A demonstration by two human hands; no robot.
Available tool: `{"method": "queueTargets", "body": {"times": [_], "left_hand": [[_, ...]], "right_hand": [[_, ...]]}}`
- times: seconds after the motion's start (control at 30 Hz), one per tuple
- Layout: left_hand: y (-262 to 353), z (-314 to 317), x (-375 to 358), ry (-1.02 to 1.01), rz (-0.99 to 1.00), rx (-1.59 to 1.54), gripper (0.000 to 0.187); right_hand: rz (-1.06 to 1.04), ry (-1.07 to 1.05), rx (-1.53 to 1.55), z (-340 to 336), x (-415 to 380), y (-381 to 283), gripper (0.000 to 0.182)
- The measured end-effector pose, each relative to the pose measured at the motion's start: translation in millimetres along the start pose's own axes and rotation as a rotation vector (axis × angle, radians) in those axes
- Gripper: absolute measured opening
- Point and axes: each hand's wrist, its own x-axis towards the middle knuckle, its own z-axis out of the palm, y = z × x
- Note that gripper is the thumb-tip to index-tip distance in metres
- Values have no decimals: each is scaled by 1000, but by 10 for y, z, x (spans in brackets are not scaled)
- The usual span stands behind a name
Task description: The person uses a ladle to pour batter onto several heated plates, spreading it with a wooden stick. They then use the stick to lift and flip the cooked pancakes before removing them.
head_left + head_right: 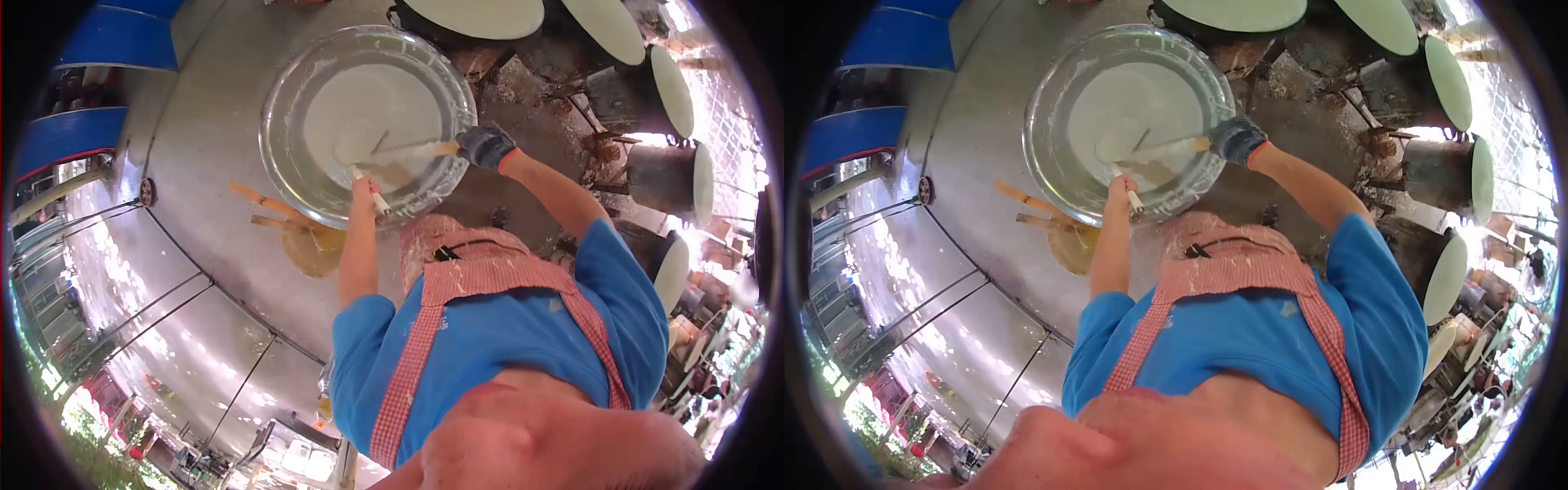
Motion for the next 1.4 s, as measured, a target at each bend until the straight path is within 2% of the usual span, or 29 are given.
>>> {"method": "queueTargets", "body": {"times": [0.07,0.1,0.17,0.23,0.3,0.33,0.37,0.4,0.47,0.5,0.53,0.57,0.6,0.63,0.67,0.7,0.77,0.87,0.93,0.97,1.03,1.07,1.13,1.2,1.23,1.3,1.33,1.4], "left_hand": [[-40,115,-145,275,219,124,29],[-74,78,-183,278,201,115,29],[-50,119,-200,223,339,316,28],[10,301,-308,241,350,361,28],[-8,334,-279,271,359,423,28],[-25,358,-164,159,286,351,24],[-11,417,-83,43,215,285,20],[47,484,-84,36,230,290,20],[44,634,-187,-80,-253,-128,17],[2,665,-428,-76,-251,-125,17],[79,803,-772,-147,-261,-177,19],[188,968,-1130,-219,-264,-228,23],[268,1090,-1504,-293,-158,-162,22],[318,1190,-1922,-356,-58,-95,21],[370,1329,-2375,-358,63,-32,19],[424,1481,-2808,-365,194,25,18],[565,1654,-3545,-472,331,34,22],[849,1915,-4499,-600,533,237,29],[1009,2018,-5030,-447,824,495,37],[1089,2041,-5149,-466,859,527,37],[1242,2012,-5266,-376,1208,668,41],[1239,1989,-5244,-347,1275,708,45],[1324,1715,-4830,-325,1207,689,37],[1324,1220,-4055,-379,772,544,16],[1189,1022,-3829,-502,447,417,13],[954,917,-3637,-400,7,70,8],[899,853,-3568,-371,-33,77,8],[896,808,-3459,-374,-150,-104,4]], "right_hand": [[241,-20,232,-384,-25,-193,31],[243,-39,227,-168,-27,-199,31],[239,-17,125,363,8,-73,33],[193,-13,139,162,15,-207,34],[381,104,341,232,-23,-132,35],[375,165,565,743,-53,23,34],[374,118,517,810,-109,-21,33],[374,70,472,796,-212,-170,32],[439,14,402,535,-443,-375,32],[504,-58,347,411,-634,-517,33],[492,-39,345,351,-784,-558,33],[479,76,310,318,-922,-577,30],[467,182,284,313,-1086,-614,27],[452,189,299,273,-1196,-634,27],[362,377,324,162,-1239,-618,27],[261,570,340,-33,-1251,-563,26],[127,741,353,-577,-1223,-557,26],[100,966,304,-1297,-1081,-410,27],[-33,1235,443,-1797,-1082,-444,29],[-36,1286,441,-1982,-1121,-500,29],[-22,1224,549,-2184,-1203,-661,31],[-21,1267,466,-1898,-899,-478,28],[-360,1175,891,-1615,-856,-633,29],[72,653,1171,-911,-744,-603,36],[93,642,1185,-533,-683,-508,36],[160,518,1021,230,-726,-437,42],[197,496,1050,418,-877,-459,42],[391,418,1094,462,-1198,-514,31]]}}
